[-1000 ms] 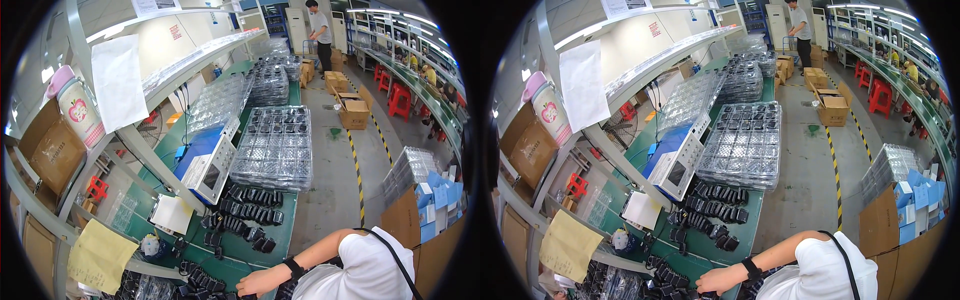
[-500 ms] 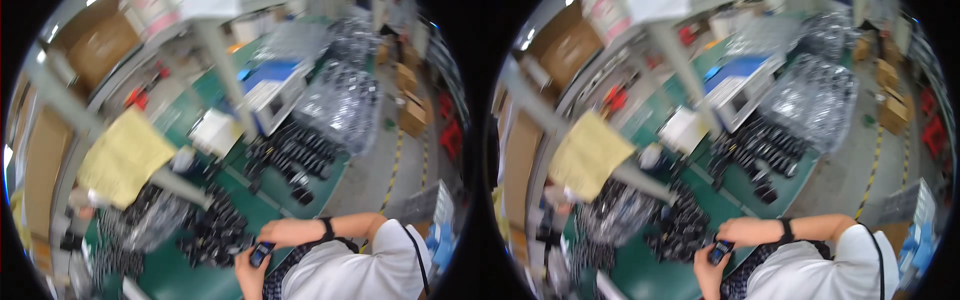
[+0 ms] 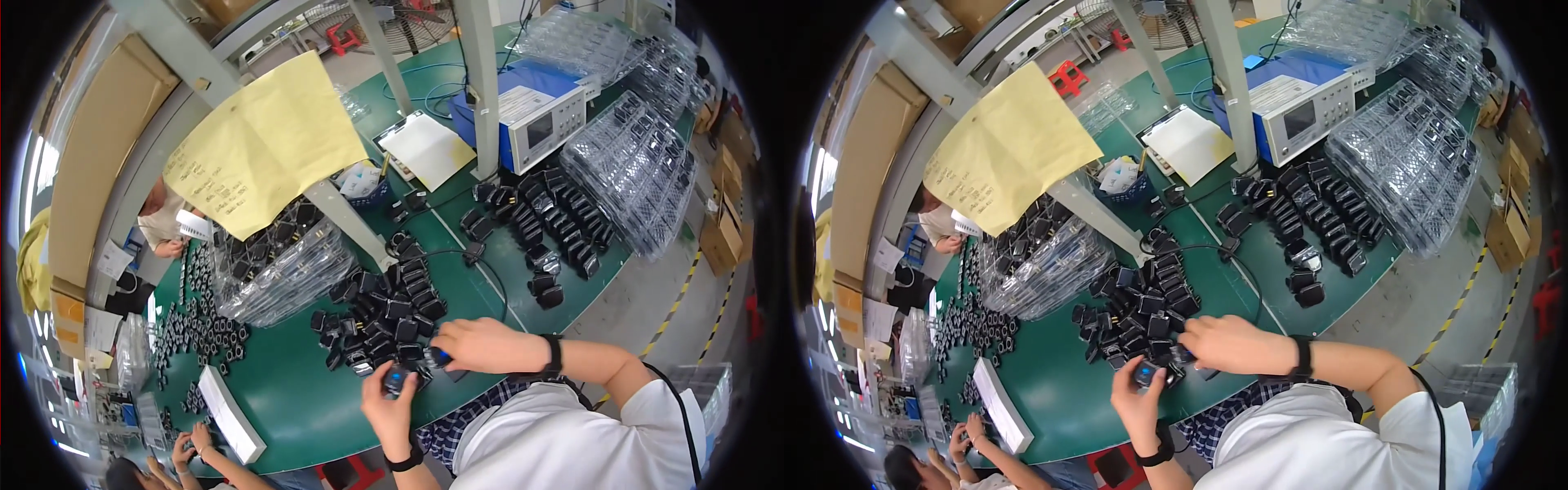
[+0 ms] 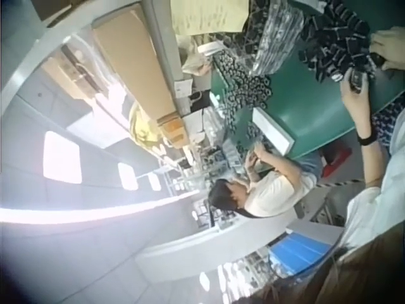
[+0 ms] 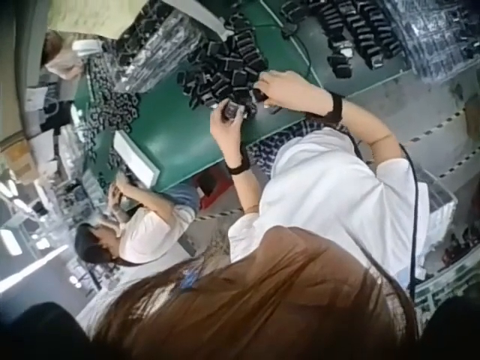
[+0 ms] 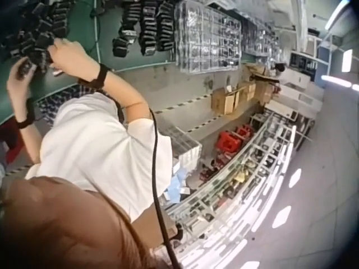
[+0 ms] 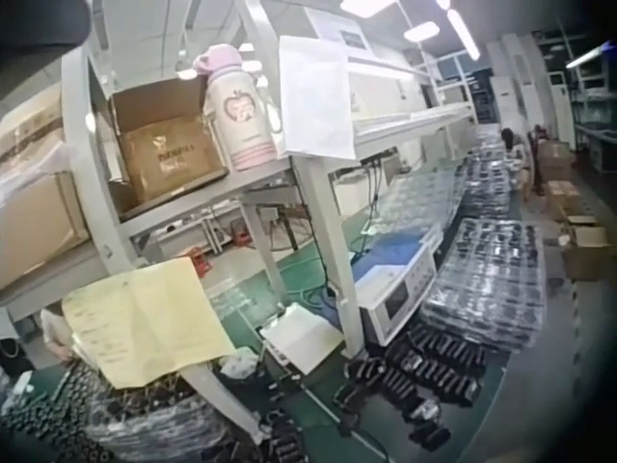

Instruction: Assembling and inspecting small electronic devices by snapping plastic housings onto internal components.

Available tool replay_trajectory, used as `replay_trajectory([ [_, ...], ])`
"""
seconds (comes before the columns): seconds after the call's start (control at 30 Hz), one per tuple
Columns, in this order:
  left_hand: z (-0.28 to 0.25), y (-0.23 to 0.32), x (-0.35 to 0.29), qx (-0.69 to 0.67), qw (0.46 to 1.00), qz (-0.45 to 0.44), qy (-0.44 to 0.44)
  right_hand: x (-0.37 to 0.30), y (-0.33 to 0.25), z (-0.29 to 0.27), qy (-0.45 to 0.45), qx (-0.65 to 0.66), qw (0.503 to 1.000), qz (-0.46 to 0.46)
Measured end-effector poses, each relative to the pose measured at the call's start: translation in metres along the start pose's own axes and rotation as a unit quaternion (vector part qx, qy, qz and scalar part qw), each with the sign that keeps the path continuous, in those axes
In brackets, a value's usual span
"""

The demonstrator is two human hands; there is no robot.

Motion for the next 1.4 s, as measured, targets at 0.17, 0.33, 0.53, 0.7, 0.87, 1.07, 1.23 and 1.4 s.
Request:
replay_trajectory([
  [0.17, -0.011, 0.001, -0.003, 0.290, 0.949, 0.078, 0.093, 0.034, -0.010, 0.026, 0.020, -0.152, 0.987, -0.047],
  [0.33, 0.002, 0.030, -0.001, 0.337, 0.930, 0.056, 0.137, 0.006, 0.039, -0.052, 0.149, -0.029, 0.988, 0.020],
  [0.53, 0.106, 0.092, 0.070, 0.231, 0.927, 0.280, -0.090, 0.015, 0.160, -0.084, 0.204, -0.170, 0.956, 0.121],
  [0.7, 0.177, 0.077, 0.123, 0.319, 0.913, 0.210, -0.144, 0.027, 0.171, -0.071, 0.131, -0.198, 0.969, 0.071],
  [0.87, 0.183, 0.072, 0.128, 0.284, 0.924, 0.234, -0.105, 0.031, 0.172, -0.073, 0.101, -0.215, 0.970, 0.054],
  [1.07, 0.099, 0.091, 0.079, 0.290, 0.927, 0.230, -0.053, 0.004, 0.135, -0.105, 0.177, -0.186, 0.964, 0.069],
  [1.23, 0.013, 0.050, -0.008, 0.181, 0.967, 0.174, -0.033, -0.035, 0.058, -0.086, -0.026, 0.212, 0.977, 0.000],
  [1.4, 0.035, 0.024, -0.038, 0.125, 0.979, 0.144, -0.074, -0.041, 0.052, -0.032, -0.093, 0.188, 0.978, 0.001],
])
Point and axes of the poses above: each hand's wrist, its own x-axis towards the middle knuckle, its own z-axis out of the palm, y = z × x, the point moved 2 cm from there along x, towards the middle knuckle, and after that the axes turned 4 degrees about z, right-handed, at the moved point
